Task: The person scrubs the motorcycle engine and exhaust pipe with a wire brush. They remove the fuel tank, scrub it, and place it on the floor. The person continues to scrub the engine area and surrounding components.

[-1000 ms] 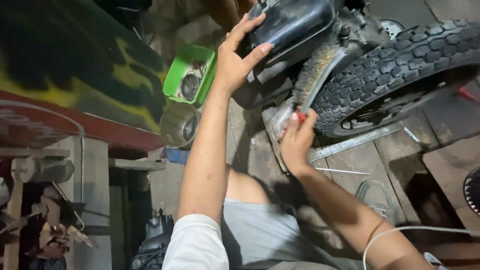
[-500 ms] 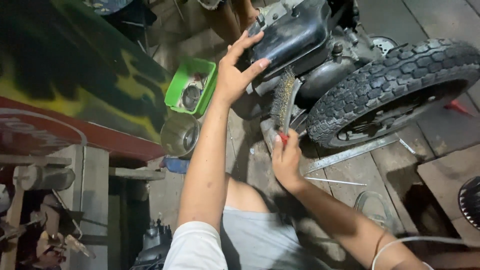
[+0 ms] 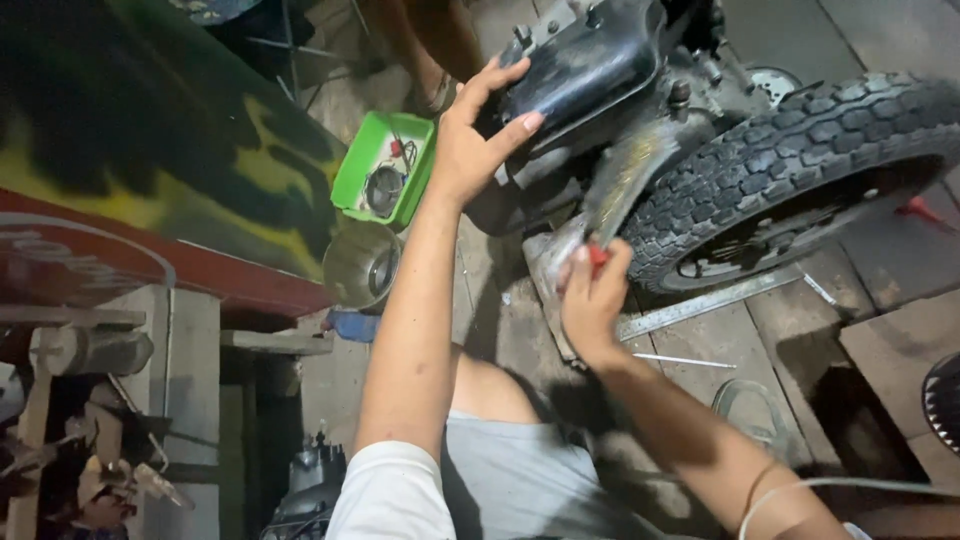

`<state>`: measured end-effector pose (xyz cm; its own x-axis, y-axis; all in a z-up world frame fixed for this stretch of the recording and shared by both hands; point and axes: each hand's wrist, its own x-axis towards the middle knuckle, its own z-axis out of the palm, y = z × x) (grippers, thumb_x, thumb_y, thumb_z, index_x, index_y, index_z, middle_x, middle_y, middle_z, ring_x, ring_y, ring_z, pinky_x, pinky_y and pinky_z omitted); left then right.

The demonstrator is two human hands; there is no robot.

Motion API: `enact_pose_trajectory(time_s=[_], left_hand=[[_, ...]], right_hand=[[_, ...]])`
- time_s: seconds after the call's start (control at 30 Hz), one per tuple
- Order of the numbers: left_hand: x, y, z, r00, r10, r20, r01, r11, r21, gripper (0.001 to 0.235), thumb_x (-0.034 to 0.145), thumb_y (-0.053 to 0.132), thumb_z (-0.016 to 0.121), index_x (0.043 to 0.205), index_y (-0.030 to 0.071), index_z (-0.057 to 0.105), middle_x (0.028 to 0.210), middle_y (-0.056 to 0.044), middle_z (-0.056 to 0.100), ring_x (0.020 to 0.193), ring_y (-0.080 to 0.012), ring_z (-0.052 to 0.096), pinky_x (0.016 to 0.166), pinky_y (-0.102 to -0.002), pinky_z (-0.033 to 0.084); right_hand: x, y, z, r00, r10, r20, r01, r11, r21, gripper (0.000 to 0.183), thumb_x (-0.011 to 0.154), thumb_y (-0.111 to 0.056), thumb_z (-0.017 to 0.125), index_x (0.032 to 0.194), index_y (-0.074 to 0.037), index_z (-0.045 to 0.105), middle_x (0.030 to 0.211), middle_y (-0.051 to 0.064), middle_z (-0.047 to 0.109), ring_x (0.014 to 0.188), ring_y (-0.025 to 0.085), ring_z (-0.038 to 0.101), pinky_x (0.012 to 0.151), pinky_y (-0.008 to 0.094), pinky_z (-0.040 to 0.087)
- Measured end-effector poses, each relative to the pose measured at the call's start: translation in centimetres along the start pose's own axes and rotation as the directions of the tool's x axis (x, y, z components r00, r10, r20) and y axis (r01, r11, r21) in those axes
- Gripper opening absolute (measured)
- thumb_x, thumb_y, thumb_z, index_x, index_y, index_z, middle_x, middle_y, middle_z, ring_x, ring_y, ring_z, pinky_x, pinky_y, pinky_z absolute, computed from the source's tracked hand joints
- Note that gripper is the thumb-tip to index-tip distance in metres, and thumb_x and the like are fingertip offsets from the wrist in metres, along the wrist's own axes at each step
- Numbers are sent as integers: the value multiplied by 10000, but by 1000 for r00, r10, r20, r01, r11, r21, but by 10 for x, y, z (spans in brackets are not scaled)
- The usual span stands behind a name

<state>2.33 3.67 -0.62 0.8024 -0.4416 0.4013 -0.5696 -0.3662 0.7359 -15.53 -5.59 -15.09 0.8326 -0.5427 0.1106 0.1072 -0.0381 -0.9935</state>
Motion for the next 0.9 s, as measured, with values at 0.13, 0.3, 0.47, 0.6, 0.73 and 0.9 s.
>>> enact_pose_trajectory(time_s=[0.13,0.3,0.47,0.6,0.73,0.9], left_hand=[[2,1,3,1000,13,-5,-13,1000,-14,478,903,399,797,1342,290,642,1547,-218,520,1508,-282,434,1281,-532,112],[1,3,2,1000,-18,19,19,1000,-24,498,899,416,788,1354,283,634,1559,-222,504,1525,-271,398,1283,-516,88],[1,2,1,999,0,38,1,1000,-10,524,922,464,763,1395,304,605,1573,-243,484,1538,-283,378,1272,-498,129],[3,2,3,1000,15,25,-14,1000,-25,520,917,466,755,1384,277,625,1564,-200,502,1520,-271,407,1253,-489,224],[-2,4,0,1000,-8,24,9,999,-42,507,931,440,764,1396,301,614,1580,-198,488,1532,-281,390,1244,-462,290],[0,0,1,999,-28,40,30,999,-44,524,918,437,786,1396,318,610,1595,-190,469,1525,-262,399,1246,-457,275]], right_hand=[[5,7,13,1000,15,-11,-15,1000,-13,119,1058,-198,497,1092,-101,437,746,44,666,619,202,648,578,359,502],[-4,9,5,976,206,66,-211,975,76,93,1015,-87,509,1085,-92,449,748,42,602,567,148,578,463,300,446],[19,-18,-5,976,212,-50,-191,943,272,89,1009,-146,558,1054,-111,489,706,-5,543,453,81,549,303,217,380],[9,-9,8,935,348,70,-354,906,232,175,960,-200,590,878,-68,671,574,40,599,449,130,527,409,283,415],[1,0,9,965,264,4,-255,928,272,229,968,-186,552,863,-71,721,554,30,598,471,121,524,471,267,419],[12,-12,15,918,395,24,-377,856,355,243,1062,-176,513,864,-46,566,606,55,531,456,175,545,425,306,502]])
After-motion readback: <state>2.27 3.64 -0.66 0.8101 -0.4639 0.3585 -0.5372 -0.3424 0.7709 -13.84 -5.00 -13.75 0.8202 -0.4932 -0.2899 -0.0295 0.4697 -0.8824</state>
